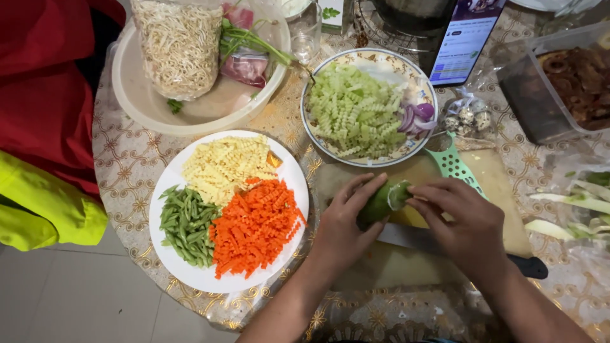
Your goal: Peeling a green vegetable using a kitchen knife on a cutting board
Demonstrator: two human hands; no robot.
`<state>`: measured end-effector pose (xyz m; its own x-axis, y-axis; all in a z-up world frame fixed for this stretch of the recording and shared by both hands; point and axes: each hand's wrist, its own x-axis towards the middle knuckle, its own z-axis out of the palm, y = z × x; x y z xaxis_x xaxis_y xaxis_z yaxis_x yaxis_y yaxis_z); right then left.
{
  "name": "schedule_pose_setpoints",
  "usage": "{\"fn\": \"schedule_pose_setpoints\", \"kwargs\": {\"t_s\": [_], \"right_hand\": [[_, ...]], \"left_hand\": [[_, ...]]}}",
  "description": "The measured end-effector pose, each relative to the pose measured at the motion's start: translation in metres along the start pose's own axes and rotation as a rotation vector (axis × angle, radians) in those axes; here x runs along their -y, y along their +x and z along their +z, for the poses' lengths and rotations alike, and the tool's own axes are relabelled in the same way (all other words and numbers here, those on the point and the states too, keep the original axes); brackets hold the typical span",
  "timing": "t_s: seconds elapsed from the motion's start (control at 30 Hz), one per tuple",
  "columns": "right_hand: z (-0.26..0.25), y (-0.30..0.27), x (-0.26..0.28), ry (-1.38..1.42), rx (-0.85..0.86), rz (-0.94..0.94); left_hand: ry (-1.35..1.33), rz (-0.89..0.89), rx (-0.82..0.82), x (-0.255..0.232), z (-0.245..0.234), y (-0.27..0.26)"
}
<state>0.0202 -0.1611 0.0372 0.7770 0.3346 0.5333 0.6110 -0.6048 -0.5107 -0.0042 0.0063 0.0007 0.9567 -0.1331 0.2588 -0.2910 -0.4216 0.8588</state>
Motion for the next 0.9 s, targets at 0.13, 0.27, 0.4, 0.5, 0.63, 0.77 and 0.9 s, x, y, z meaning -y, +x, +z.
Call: {"fn": "schedule_pose_setpoints", "kwargs": {"t_s": [0.13, 0.27, 0.4, 0.5, 0.63, 0.77, 0.9], "right_hand": [[0.0, -0.001, 0.01, 0.008, 0.05, -0.029], [0.001, -0.002, 0.01, 0.018, 0.02, 0.001], [0.003, -0.002, 0.009, -0.075, 0.037, -0.053], [0.0, 0.004, 0.012, 0.011, -0.005, -0.03], [0.003, -0.005, 0.013, 0.007, 0.044, -0.026], [0.004, -0.002, 0.009, -0.055, -0.008, -0.042], [0.002, -0.003, 0.021, -0.005, 0.046, -0.051]], "left_hand": [[0.003, -0.001, -0.006, 0.003, 0.002, -0.001], [0.001, 0.022, -0.03, 0.007, 0.003, -0.001], [0.016, 0.03, 0.006, 0.003, 0.001, -0.002], [-0.034, 0.03, -0.012, 0.005, 0.002, -0.001], [-0.003, 0.002, 0.002, 0.005, 0.002, -0.003], [0.0, 0.031, -0.017, 0.008, 0.005, -0.003], [-0.006, 0.013, -0.01, 0.004, 0.001, -0.003]]}}
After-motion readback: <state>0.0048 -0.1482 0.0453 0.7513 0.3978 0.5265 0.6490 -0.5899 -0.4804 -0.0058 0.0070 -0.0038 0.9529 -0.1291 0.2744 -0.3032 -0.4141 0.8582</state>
